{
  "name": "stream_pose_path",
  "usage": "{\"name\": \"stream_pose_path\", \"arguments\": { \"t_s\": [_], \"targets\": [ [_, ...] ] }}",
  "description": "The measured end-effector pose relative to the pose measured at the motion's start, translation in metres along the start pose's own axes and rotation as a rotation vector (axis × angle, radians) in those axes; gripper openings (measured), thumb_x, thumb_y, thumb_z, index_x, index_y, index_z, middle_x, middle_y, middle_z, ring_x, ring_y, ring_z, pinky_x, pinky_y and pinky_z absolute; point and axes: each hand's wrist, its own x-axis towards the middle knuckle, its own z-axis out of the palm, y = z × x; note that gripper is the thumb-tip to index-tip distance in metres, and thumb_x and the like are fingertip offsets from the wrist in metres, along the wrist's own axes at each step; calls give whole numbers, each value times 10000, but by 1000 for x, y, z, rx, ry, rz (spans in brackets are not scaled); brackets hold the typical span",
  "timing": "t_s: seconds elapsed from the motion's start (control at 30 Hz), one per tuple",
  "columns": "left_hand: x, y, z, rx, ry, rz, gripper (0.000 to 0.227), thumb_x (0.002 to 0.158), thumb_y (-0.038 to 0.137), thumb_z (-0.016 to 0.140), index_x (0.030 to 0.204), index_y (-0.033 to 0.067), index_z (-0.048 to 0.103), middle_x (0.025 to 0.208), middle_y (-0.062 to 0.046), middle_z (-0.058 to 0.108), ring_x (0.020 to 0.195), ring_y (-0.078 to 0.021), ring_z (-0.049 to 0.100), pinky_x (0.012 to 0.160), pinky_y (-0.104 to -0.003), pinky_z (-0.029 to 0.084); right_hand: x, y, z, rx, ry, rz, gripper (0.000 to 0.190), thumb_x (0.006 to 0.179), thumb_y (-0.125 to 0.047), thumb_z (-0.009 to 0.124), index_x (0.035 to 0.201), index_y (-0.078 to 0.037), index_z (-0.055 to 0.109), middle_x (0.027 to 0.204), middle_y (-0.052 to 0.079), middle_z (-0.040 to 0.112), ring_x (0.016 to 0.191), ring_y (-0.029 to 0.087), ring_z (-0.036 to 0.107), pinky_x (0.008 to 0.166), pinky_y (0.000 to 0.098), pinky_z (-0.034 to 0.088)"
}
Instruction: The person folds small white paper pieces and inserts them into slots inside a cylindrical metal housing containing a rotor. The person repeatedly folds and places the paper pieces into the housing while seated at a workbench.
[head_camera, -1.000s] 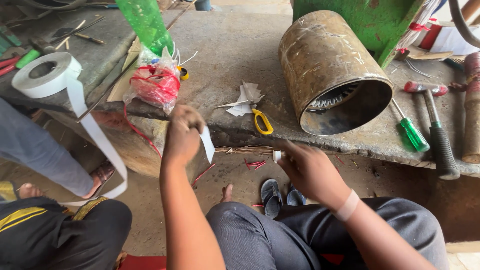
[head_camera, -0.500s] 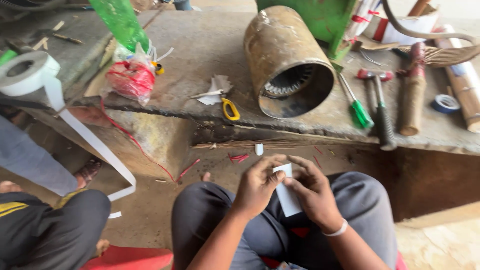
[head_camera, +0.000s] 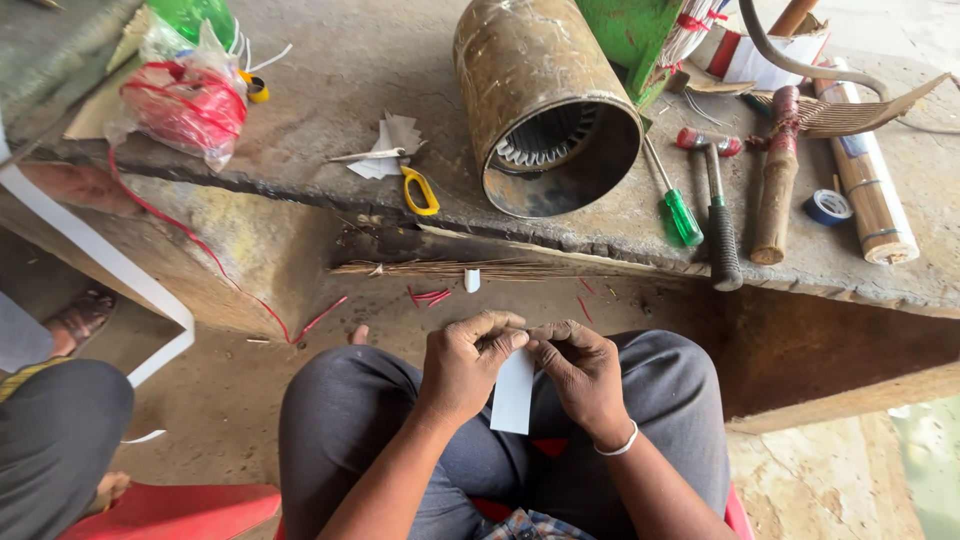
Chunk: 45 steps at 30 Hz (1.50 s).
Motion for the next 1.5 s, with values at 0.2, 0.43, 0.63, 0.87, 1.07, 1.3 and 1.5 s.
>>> {"name": "stream_pose_path", "arguments": {
  "t_s": [0.2,0.43,0.63,0.87,1.07,1.3,1.5],
  "targets": [
    [4,0,1,-35,-3,-26,193,861,198,799,979,46,809,837,-61,820,730,-124,768,652,-264,609,1,-1,-1,-28,-5,-79,74,976,-44,709,1013,12,742,976,28,746,861,73,651,780,220,545],
    [1,1,4,7,48,43,168,858,157,788,979,42,794,854,-78,810,751,-145,789,644,-273,624,4,-6,-1,105,31,107,258,900,-90,742,1147,-16,737,995,53,766,883,95,680,792,247,565],
    [-2,0,8,75,92,194,139,889,138,776,974,28,787,882,-101,801,804,-191,788,678,-285,629,5,-2,0,71,44,66,254,927,-113,738,1144,18,753,1040,83,787,947,124,709,861,260,577],
    [-1,-2,8,75,82,167,157,892,148,767,984,22,780,895,-107,798,815,-197,790,693,-291,637,3,-8,4,-3,26,22,237,944,-115,719,1138,17,754,1031,75,790,927,110,704,834,248,573],
    [-2,-3,8,104,76,209,156,908,142,750,989,10,772,880,-112,793,799,-204,780,683,-299,626,0,-14,5,-98,20,-66,195,955,-109,717,1114,2,744,1007,49,777,908,89,693,817,230,570],
    [-3,-2,9,148,35,172,143,937,135,724,986,4,751,846,-104,784,756,-195,772,656,-295,609,-1,-11,6,-95,26,-34,154,959,-109,720,1072,-4,729,917,18,738,814,60,638,724,205,540],
    [-3,-5,13,-8,48,63,189,885,149,765,1014,11,755,850,-86,793,774,-160,779,678,-280,629,1,-5,5,8,79,-14,160,972,-124,704,1082,-8,712,953,17,729,838,61,637,729,202,530]
  ]
}}
